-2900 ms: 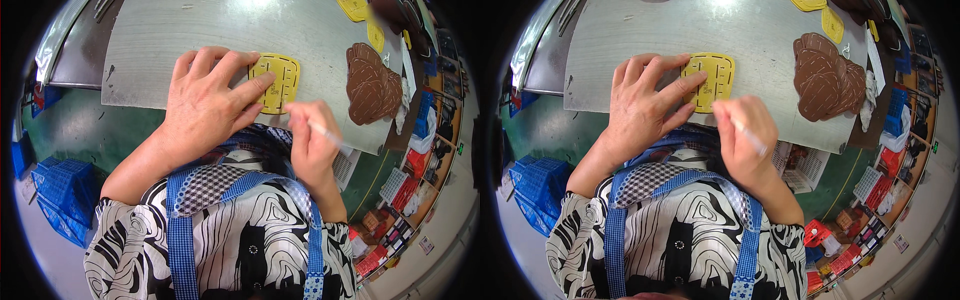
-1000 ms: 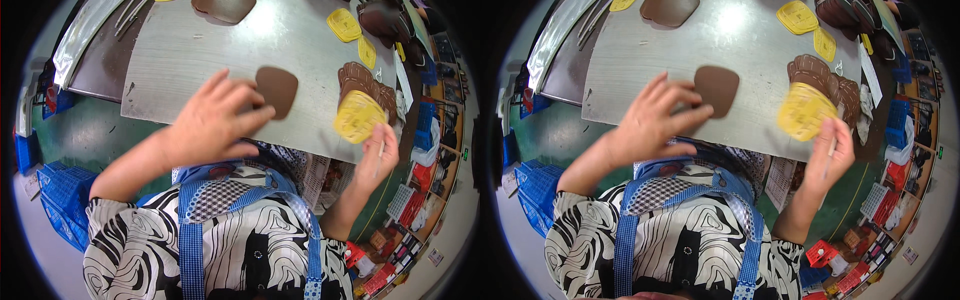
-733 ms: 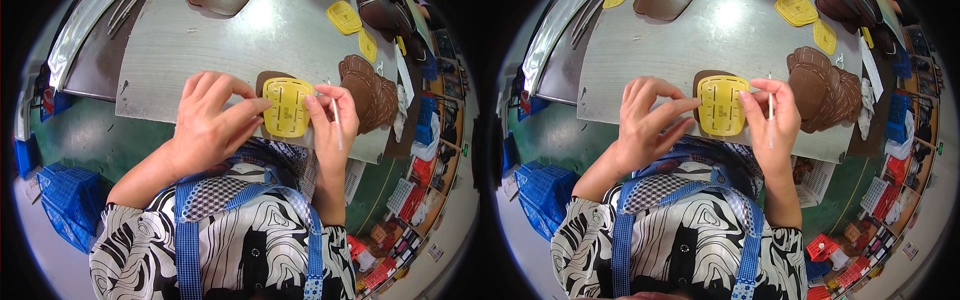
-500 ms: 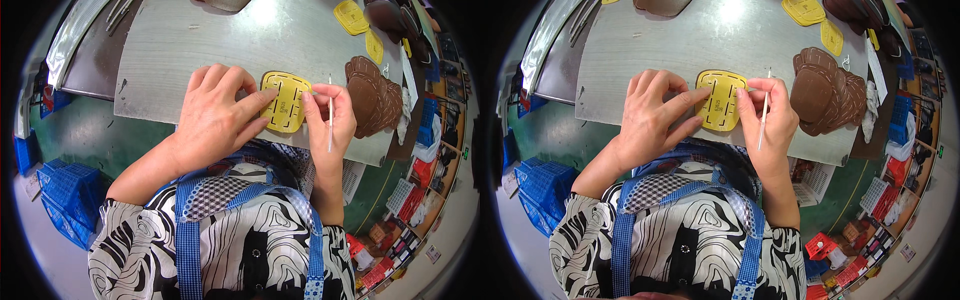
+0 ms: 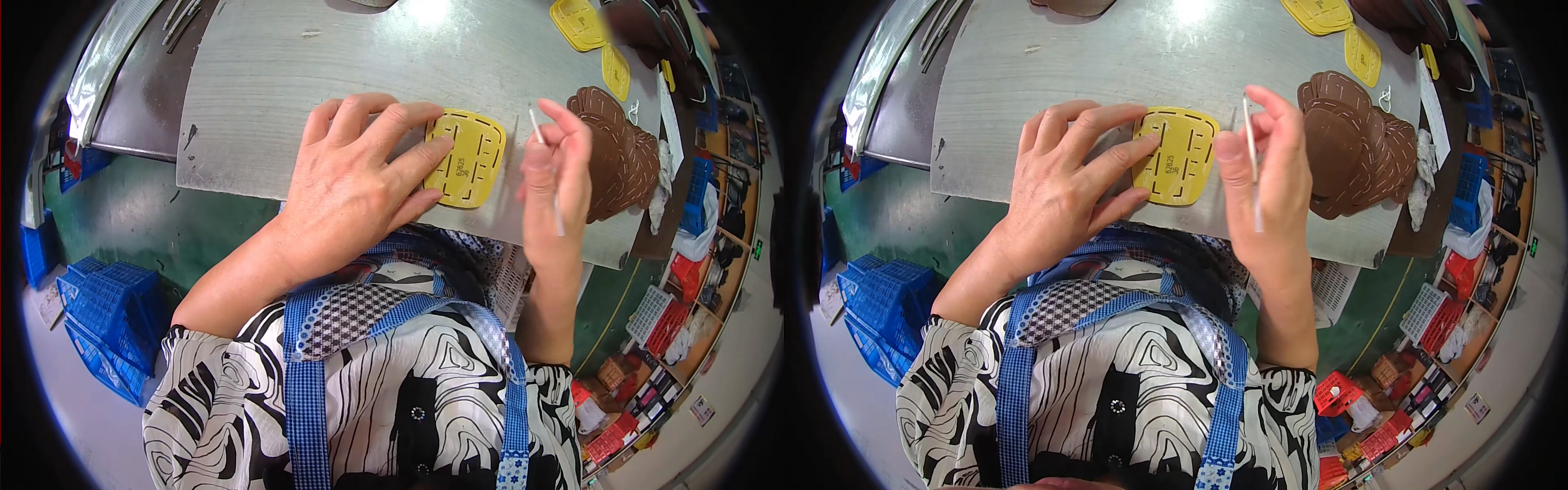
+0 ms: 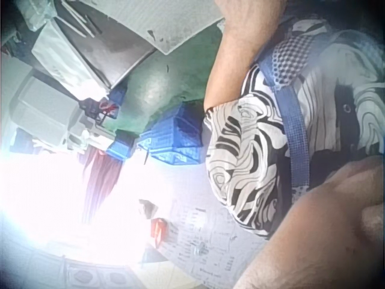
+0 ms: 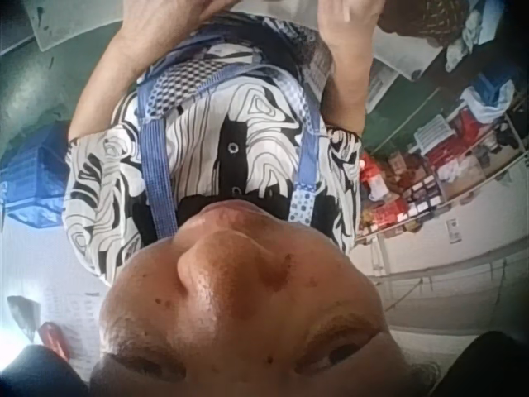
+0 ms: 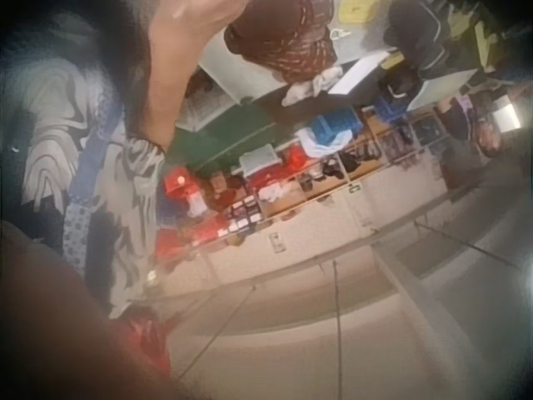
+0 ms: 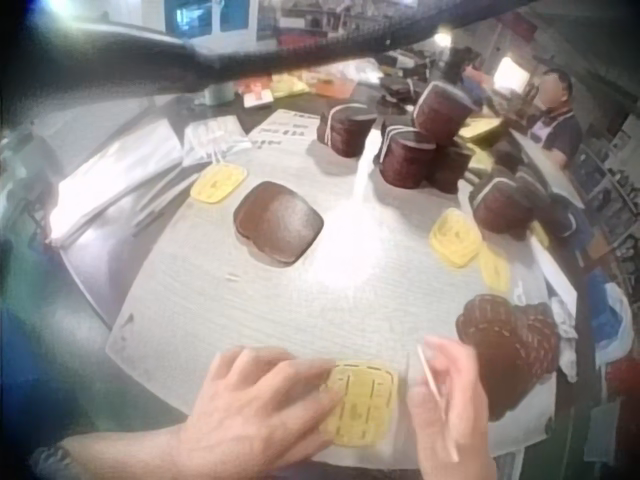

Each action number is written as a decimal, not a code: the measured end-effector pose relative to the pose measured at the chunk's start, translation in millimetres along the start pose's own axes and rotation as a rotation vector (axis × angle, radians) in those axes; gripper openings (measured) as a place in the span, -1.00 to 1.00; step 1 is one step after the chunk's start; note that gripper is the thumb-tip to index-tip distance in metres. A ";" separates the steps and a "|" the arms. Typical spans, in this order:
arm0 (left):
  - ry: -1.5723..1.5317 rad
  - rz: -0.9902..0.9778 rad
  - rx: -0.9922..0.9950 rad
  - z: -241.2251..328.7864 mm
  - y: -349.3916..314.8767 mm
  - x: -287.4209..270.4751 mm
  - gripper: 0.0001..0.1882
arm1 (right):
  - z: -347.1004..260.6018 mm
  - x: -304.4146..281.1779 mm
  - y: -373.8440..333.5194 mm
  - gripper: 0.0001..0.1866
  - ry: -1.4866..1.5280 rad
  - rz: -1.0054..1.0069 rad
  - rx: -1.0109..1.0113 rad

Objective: Using a yellow stencil and a white marking pen to trace lines onto brown shoe leather components.

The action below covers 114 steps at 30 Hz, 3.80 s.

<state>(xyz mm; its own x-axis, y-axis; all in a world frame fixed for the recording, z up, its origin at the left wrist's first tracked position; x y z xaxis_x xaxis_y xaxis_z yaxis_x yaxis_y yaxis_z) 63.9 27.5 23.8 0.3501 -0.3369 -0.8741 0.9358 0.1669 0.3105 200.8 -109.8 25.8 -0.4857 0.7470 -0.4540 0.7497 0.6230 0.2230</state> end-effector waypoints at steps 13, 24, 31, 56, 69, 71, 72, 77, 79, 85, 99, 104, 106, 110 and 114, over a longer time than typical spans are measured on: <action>0.032 -0.020 0.023 0.6 0.2 3.7 -0.64 | -11.7 43.5 28.2 -0.75 -0.098 -0.218 -0.151; 0.060 -0.026 0.025 0.8 0.0 0.4 -0.63 | -7.2 0.2 -24.9 -0.73 -0.220 -0.014 0.059; 0.053 -0.016 0.019 -1.3 3.2 1.2 -0.61 | -14.7 23.8 -2.6 -0.74 0.060 0.008 -0.119; 0.055 0.003 0.012 -0.3 2.6 2.2 -0.55 | -22.7 32.5 -5.6 -0.83 -0.191 -0.031 -0.195; 0.088 -0.004 0.028 1.4 1.6 2.8 -0.52 | -12.0 10.1 -26.4 -0.77 -0.017 -0.024 -0.056; 0.102 -0.012 0.038 3.0 2.6 3.0 -0.51 | -9.2 8.0 -14.5 -0.77 -0.047 0.069 -0.099; 0.113 -0.023 0.038 3.3 2.1 4.0 -0.50 | -9.6 9.6 -12.2 -0.77 -0.046 0.071 -0.096; 0.103 -0.017 0.026 1.7 1.2 5.2 -0.52 | -23.6 18.8 -26.3 -0.84 -0.277 -0.061 -0.126; 0.114 -0.017 0.016 1.4 0.7 4.2 -0.53 | -31.9 18.5 -45.1 -0.85 -0.286 -0.112 -0.143; 0.105 -0.006 0.025 2.3 2.0 2.6 -0.52 | -15.9 3.7 -44.0 -0.77 -0.053 -0.100 0.062; 0.116 -0.032 0.023 2.0 0.1 5.1 -0.52 | -21.9 12.8 -46.9 -0.87 -0.264 -0.083 -0.101; 0.093 -0.027 0.050 2.5 5.6 -0.6 -0.50 | -18.5 6.1 -57.2 -0.86 -0.146 -0.100 -0.015; 0.091 -0.006 0.062 2.0 11.1 -6.0 -0.48 | -15.4 4.1 -52.6 -0.85 -0.088 -0.114 0.011; -0.037 -0.123 0.103 -6.4 35.5 1.5 -0.26 | -0.4 -6.5 -25.3 -0.75 0.171 0.119 0.019; -0.206 -0.179 0.173 -5.7 48.3 7.0 -0.13 | -2.8 8.3 -25.6 -0.78 -0.186 0.102 -0.193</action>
<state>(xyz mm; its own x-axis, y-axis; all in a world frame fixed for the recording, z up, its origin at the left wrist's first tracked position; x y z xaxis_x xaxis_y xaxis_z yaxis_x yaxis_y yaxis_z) 111.3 38.5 30.5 0.1636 -0.5299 -0.8321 0.9703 -0.0659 0.2328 176.3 -118.9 18.7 -0.3079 0.7635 -0.5677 0.6826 0.5929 0.4272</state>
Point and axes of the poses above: each hand's wrist, its own y-axis towards the middle knuckle, its own x-axis out of the palm, z = x × y, the point moved 7 cm from there along y, towards the middle knuckle, and after that the axes turned 3 degrees about y, right-handed, at the moved point
